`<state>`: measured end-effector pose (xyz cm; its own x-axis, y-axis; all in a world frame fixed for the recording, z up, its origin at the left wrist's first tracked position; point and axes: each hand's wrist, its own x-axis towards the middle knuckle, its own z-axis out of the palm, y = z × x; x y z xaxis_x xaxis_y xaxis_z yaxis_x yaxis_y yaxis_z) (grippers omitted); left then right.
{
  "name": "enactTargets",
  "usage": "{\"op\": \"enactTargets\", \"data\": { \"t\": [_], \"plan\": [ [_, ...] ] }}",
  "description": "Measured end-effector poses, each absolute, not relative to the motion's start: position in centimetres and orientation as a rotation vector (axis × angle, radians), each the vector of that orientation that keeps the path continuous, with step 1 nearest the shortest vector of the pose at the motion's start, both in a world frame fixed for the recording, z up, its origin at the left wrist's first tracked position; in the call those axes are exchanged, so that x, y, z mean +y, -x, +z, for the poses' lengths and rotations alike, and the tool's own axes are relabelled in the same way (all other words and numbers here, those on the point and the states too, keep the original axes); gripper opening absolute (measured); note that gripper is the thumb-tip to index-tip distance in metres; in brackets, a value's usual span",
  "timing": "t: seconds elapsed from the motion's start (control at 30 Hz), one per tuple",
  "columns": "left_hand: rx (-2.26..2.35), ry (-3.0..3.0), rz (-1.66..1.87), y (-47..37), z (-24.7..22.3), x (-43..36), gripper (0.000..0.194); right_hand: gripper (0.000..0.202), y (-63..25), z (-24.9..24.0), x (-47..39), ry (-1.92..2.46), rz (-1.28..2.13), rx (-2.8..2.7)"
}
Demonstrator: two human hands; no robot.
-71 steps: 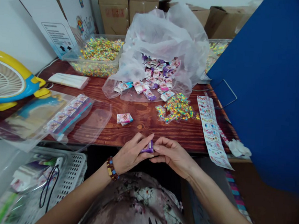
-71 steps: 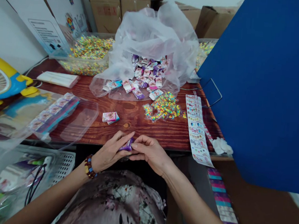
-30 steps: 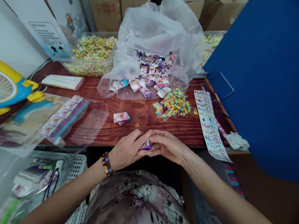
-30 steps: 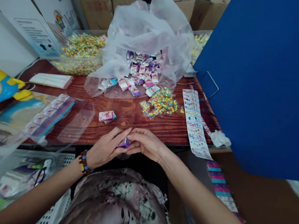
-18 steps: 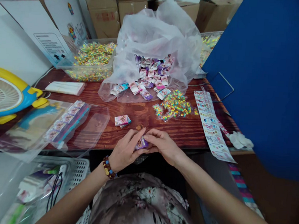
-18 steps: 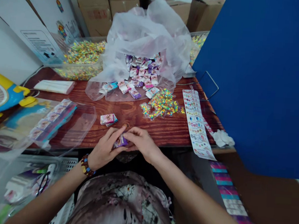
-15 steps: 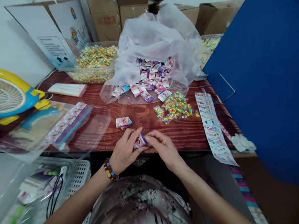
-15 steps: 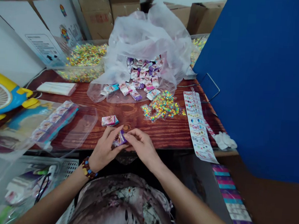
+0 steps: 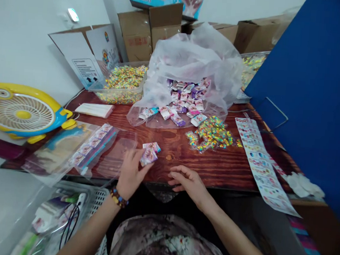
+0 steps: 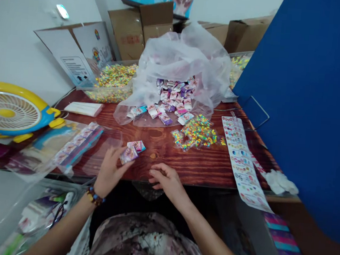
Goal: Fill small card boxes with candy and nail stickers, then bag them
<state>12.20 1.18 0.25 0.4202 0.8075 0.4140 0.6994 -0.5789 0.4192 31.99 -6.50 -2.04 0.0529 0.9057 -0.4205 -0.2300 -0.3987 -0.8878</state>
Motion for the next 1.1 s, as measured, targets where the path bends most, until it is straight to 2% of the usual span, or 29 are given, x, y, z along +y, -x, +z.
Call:
{"op": "enactTargets", "data": {
  "t": [0.07,0.23,0.43,0.53,0.6,0.67,0.73,0.8,0.87,1.0,1.1],
  "plan": [
    [1.34,-2.501,0.869,-12.0,0.9,3.6,0.038,0.034,-32.2,-1.9,-6.5,1.385,1.502,-0.802],
    [1.396,-2.6,0.497,-12.6,0.6,6.5,0.039,0.028,-32.8,-1.8,-5.8,1.409,1.393,-1.036],
    [1.389,-2.552,0.574,-14.0,-0.3,6.4,0.043,0.025,-33.1,-2.6,-3.6,1.49,1.3,-1.244],
    [1.433,-2.564,0.495,-14.5,0.2,6.4,0.044,0.025,-33.3,-2.3,-1.7,1.522,1.094,-1.428],
    [1.452,-2.539,0.468,-14.5,0.4,6.4,0.049,0.031,-33.5,-1.9,-0.2,1.569,0.893,-1.538],
    [1.458,-2.497,0.472,-14.5,0.4,6.2,0.059,0.049,-33.6,-1.8,1.6,1.536,0.766,-1.651],
    [1.449,-2.448,0.482,-14.4,0.1,5.9,0.074,0.065,-33.5,-2.0,3.5,1.411,0.73,-1.799],
    [1.466,-2.377,0.539,-14.2,-0.5,5.5,0.084,0.07,-33.2,-2.3,5.3,1.293,0.723,-1.972],
    [1.472,-2.347,0.578,-14.0,-1.2,5.1,0.082,0.066,-32.8,-2.5,6.7,1.242,0.704,-2.143],
    [1.39,-2.389,0.571,-13.5,-2.0,4.7,0.06,0.047,-32.5,-2.1,7.6,1.257,0.607,-2.375],
    [1.339,-2.393,0.56,-13.2,-1.4,4.5,0.061,0.039,-32.8,-1.9,7.4,1.276,0.552,-2.456]
  ]
}}
